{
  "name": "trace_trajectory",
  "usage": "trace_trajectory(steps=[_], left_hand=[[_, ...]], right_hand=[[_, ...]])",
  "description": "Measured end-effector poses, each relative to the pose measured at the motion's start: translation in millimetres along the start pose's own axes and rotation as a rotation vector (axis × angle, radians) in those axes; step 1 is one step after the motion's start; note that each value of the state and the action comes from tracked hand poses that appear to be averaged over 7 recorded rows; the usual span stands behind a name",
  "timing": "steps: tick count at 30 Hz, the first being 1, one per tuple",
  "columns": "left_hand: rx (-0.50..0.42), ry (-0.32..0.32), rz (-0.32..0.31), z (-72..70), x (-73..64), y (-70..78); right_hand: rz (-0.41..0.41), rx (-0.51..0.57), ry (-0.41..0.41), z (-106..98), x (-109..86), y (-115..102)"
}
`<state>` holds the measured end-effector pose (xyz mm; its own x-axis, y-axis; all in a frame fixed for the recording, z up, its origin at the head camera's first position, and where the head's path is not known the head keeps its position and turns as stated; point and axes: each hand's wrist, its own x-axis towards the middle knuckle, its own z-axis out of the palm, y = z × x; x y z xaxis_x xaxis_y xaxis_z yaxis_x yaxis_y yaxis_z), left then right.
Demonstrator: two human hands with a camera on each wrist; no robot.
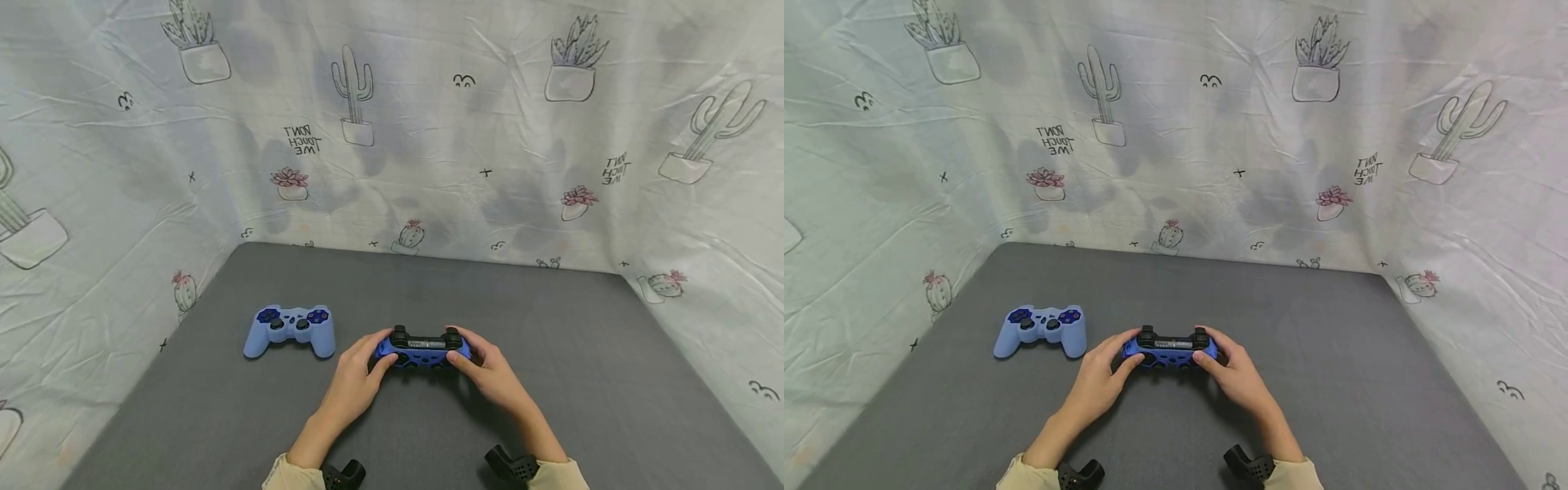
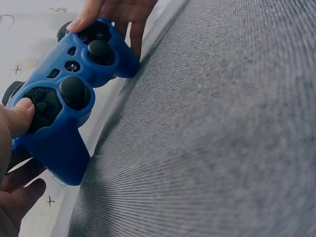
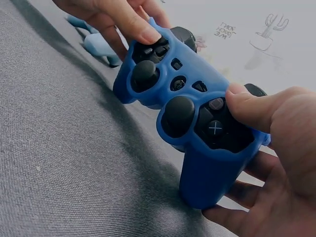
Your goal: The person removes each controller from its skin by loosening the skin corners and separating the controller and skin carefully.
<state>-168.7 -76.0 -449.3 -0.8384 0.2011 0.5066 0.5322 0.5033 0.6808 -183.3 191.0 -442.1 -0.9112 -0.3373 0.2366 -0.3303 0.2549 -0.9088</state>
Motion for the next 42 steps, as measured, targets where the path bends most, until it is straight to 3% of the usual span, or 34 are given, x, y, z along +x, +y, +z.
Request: trace_trajectory(steps=[7, 21, 30, 42], left_hand=[[-0.005, 0.022, 0.014, 1.5, 1.0, 0.4], [0.017, 0.040, -0.046, 3.5, -1.3, -0.6], [0.004, 0.036, -0.074, 4.8, -1.4, -1.2], [-0.027, 0.025, -0.114, 5.0, 0.2, -1.4]], right_hand=[[0.025, 0.014, 0.056, 2, 1.5, -2], [0.096, -0.022, 0.149, 9, -0.2, -4], [0.188, -0.029, 0.153, 10, -0.6, -6], [0.229, -0.058, 0.180, 10, -0.5, -7]])
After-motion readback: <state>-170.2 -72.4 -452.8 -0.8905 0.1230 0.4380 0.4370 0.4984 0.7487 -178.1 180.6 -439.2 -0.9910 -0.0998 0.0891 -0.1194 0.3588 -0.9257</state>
